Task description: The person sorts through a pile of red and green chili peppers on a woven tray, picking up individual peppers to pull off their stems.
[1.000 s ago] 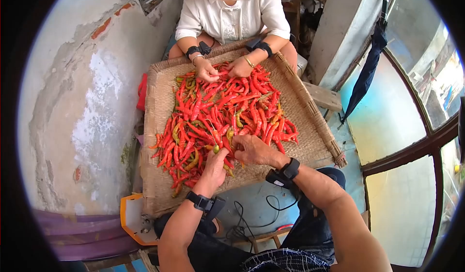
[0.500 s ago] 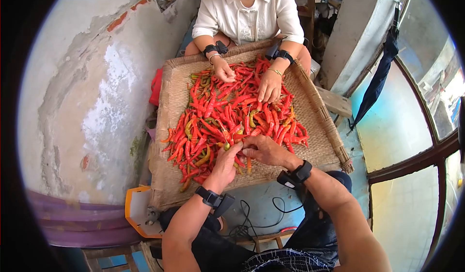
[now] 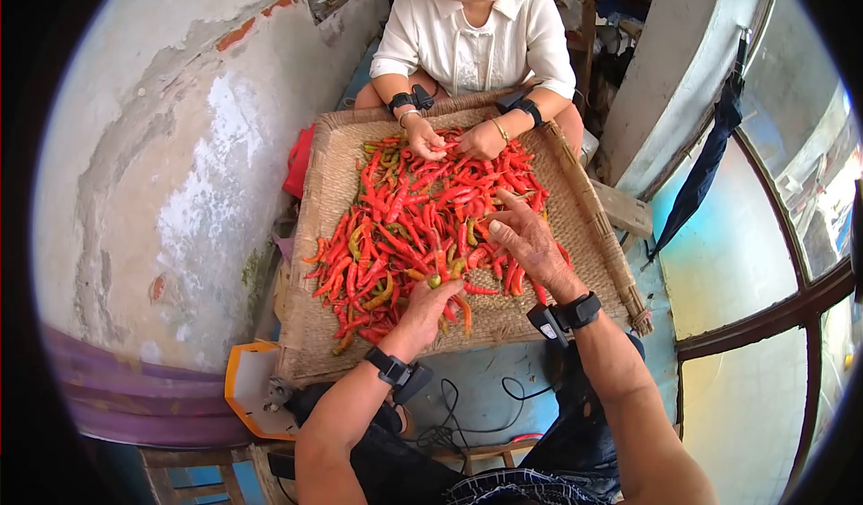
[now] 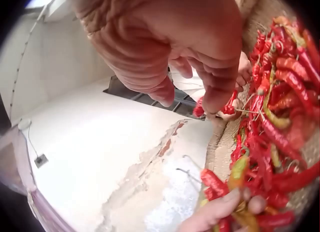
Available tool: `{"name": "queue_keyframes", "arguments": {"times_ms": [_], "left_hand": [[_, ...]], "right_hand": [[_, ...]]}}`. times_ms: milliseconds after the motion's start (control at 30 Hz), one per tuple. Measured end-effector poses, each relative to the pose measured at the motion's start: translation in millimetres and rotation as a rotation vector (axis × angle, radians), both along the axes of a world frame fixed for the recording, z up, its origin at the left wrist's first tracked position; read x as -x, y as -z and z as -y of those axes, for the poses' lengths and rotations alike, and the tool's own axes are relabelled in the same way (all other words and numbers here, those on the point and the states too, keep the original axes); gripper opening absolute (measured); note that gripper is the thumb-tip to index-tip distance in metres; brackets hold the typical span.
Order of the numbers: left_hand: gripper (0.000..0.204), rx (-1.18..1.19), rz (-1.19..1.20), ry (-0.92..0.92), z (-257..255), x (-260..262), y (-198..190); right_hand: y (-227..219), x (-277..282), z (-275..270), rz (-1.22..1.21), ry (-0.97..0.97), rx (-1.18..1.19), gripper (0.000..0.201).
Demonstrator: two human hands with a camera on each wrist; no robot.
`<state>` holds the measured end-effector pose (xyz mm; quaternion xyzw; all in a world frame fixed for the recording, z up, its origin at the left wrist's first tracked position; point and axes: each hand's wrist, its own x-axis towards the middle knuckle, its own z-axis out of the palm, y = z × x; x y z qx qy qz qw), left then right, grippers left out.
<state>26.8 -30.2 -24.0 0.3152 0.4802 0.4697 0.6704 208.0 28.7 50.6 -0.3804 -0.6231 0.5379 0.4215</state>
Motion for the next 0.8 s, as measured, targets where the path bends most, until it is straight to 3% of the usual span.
{"name": "queue_keyframes", "arguments": {"times_ms": [33, 67, 100, 167, 200, 333, 400, 533, 700, 733, 767, 800], "left_hand": [[0.017, -0.001, -0.002, -0.004, 1, 0, -2], [0.017, -0.026, 0.025, 0.046, 2, -1, -4], [0.017, -0.048, 0.054, 0.096, 3, -2, -5], [0.018, -0.088, 0.085, 0.148, 3, -2, -7], [0.018, -0.085, 0.044, 0.197, 3, 0, -8], [0.018, -0.073, -0.008, 0.190, 6, -2, -16], [0.017, -0.070, 0.023, 0.171, 3, 2, -11], [0.016, -0.045, 0.037, 0.128, -1, 4, -10], [0.015, 0.039, 0.144, 0.023, -1, 2, -11], [0.014, 0.071, 0.149, -0.024, -1, 3, -8], [0.014, 0.073, 0.149, -0.026, -1, 4, -7], [0.013, 0.044, 0.159, 0.029, -1, 6, -8]], "right_hand": [[-1, 1, -1, 0.076, 0.086, -0.099, 0.031], [1, 1, -1, 0.370, 0.085, -0.184, 0.032], [13, 2, -2, 0.368, 0.081, -0.182, 0.032], [40, 4, -1, 0.521, -0.342, -0.606, 0.040], [33, 8, 7, 0.460, -0.323, -0.417, 0.041], [26, 8, 5, 0.507, -0.355, -0.474, 0.033], [12, 6, 8, 0.583, -0.376, -0.155, 0.024], [21, 5, 1, 0.424, -0.385, -0.237, 0.020], [18, -4, -11, 0.427, -0.238, -0.278, 0.018], [11, -7, -12, 0.423, -0.180, -0.058, 0.021], [11, -7, -15, 0.422, -0.183, -0.056, 0.021], [13, -7, -19, 0.196, -0.003, -0.019, 0.021]]}}
